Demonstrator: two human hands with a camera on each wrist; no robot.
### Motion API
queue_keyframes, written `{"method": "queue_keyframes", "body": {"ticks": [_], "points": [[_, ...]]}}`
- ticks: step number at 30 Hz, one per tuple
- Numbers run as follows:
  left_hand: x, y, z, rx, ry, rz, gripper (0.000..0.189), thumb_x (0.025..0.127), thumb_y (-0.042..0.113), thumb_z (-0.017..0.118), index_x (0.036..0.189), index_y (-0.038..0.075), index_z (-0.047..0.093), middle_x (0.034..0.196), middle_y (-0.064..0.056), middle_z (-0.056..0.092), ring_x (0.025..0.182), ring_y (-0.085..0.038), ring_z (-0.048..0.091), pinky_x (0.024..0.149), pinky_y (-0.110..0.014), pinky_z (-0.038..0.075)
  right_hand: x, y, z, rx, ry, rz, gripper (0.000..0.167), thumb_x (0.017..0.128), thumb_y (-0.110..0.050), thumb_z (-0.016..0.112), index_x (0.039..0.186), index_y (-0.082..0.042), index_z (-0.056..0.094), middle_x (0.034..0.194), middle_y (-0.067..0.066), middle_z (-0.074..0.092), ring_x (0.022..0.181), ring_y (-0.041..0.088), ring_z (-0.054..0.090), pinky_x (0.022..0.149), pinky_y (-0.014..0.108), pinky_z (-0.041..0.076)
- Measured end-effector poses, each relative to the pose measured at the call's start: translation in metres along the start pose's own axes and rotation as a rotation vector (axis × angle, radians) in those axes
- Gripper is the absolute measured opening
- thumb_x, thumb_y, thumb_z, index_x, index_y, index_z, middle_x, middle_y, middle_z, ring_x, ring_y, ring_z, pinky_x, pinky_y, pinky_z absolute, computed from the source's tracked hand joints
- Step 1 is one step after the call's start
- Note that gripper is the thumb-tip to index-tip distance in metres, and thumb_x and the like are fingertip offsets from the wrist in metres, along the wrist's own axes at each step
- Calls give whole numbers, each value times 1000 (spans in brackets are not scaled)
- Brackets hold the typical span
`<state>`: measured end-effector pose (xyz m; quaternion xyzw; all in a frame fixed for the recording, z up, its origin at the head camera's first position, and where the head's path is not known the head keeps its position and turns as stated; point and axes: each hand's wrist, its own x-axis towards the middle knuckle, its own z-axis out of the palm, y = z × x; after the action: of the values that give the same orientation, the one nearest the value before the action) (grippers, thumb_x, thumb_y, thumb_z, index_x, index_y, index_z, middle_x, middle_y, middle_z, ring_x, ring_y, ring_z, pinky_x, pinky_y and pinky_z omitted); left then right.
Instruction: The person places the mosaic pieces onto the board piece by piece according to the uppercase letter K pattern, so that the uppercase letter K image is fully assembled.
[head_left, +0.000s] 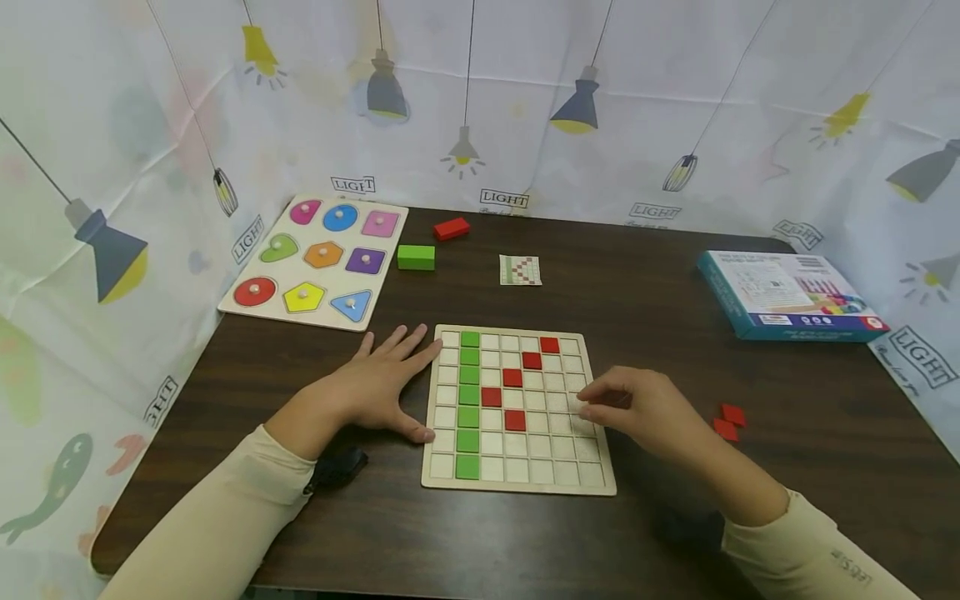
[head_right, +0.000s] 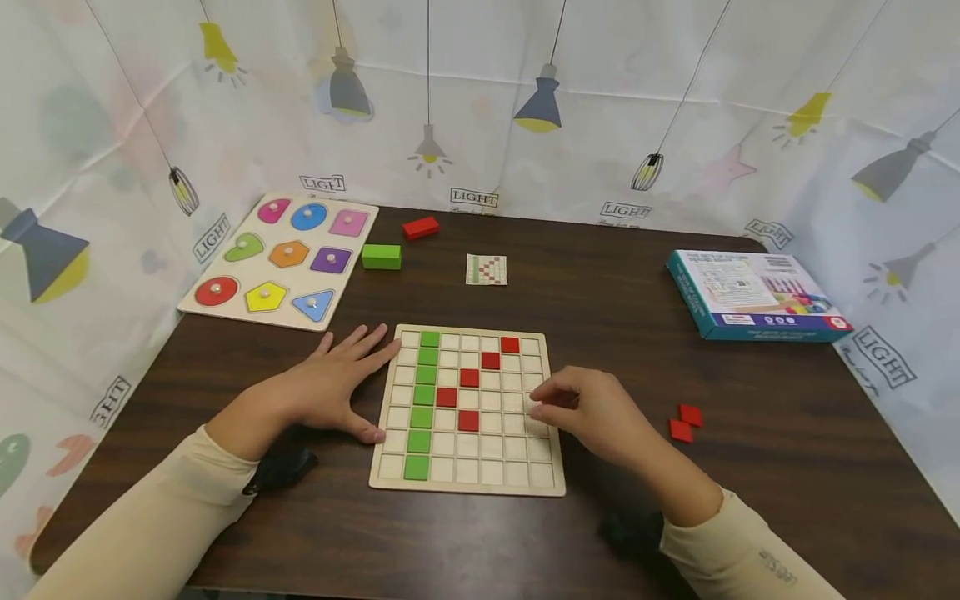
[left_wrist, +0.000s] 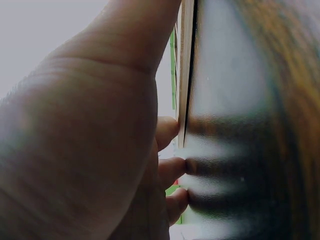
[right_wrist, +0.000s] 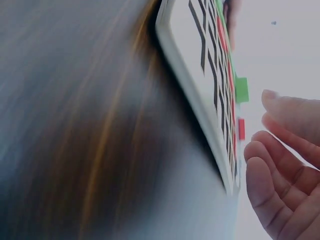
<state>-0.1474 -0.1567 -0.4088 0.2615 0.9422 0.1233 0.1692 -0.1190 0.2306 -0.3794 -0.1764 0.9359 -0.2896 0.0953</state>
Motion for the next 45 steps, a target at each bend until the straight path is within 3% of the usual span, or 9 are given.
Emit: {"method": "queue_keyframes", "body": {"ticks": [5, 11, 18, 24, 32, 40, 45], "points": [[-3, 0, -1, -21, 0, -1, 130, 68, 83, 73, 166, 25, 11, 171, -7, 0, 155, -34, -3, 116, -67, -4, -15, 24, -18, -36, 41, 53, 25, 90, -30, 81, 111, -16, 78, 105, -5, 72, 92, 17, 68, 80, 39, 58], [-5, -1, 0, -27, 2, 0, 128, 69, 81, 74, 166, 24, 13, 171, -8, 1, 155, -35, -3, 115, -68, -3, -37, 54, -41, -85, 50, 133, 36, 94, -41, 74, 118, -15, 76, 118, 8, 71, 107, 32, 66, 87, 55, 54], [-6, -1, 0, -36, 10, -1, 129, 69, 81, 74, 166, 24, 13, 171, -8, 1, 155, -35, -3, 115, -68, -4, -64, 94, -65, -153, 84, 188, 44, 95, -44, 73, 123, -11, 74, 123, 18, 69, 109, 40, 65, 84, 59, 52], [-8, -3, 0, -35, 11, -7, 130, 68, 81, 74, 166, 23, 12, 171, -8, 0, 155, -35, -3, 115, -68, -3, -74, 119, -73, -183, 48, 254, 52, 93, -48, 74, 123, -6, 73, 125, 28, 64, 112, 48, 59, 84, 64, 47], [-9, -3, 1, -40, 11, -1, 130, 68, 82, 73, 166, 23, 12, 171, -9, 1, 155, -36, -3, 115, -69, -2, -72, 124, -72, -205, 37, 208, 48, 93, -40, 76, 127, -6, 72, 112, 13, 69, 92, 26, 67, 77, 50, 53], [-5, 1, 0, -31, 12, 13, 129, 69, 83, 72, 166, 24, 11, 171, -7, 0, 155, -34, -3, 115, -67, -3, -73, 124, -69, -242, 41, 144, 34, 92, -28, 79, 118, -7, 74, 106, 10, 64, 91, 26, 63, 74, 49, 52], [-3, 5, -2, -32, 10, 19, 129, 69, 81, 73, 166, 23, 12, 171, -8, 1, 155, -35, -3, 115, -68, -3, -74, 121, -70, -227, 63, 132, 24, 90, -22, 81, 108, -10, 73, 108, 12, 68, 95, 33, 66, 79, 56, 51]]}}
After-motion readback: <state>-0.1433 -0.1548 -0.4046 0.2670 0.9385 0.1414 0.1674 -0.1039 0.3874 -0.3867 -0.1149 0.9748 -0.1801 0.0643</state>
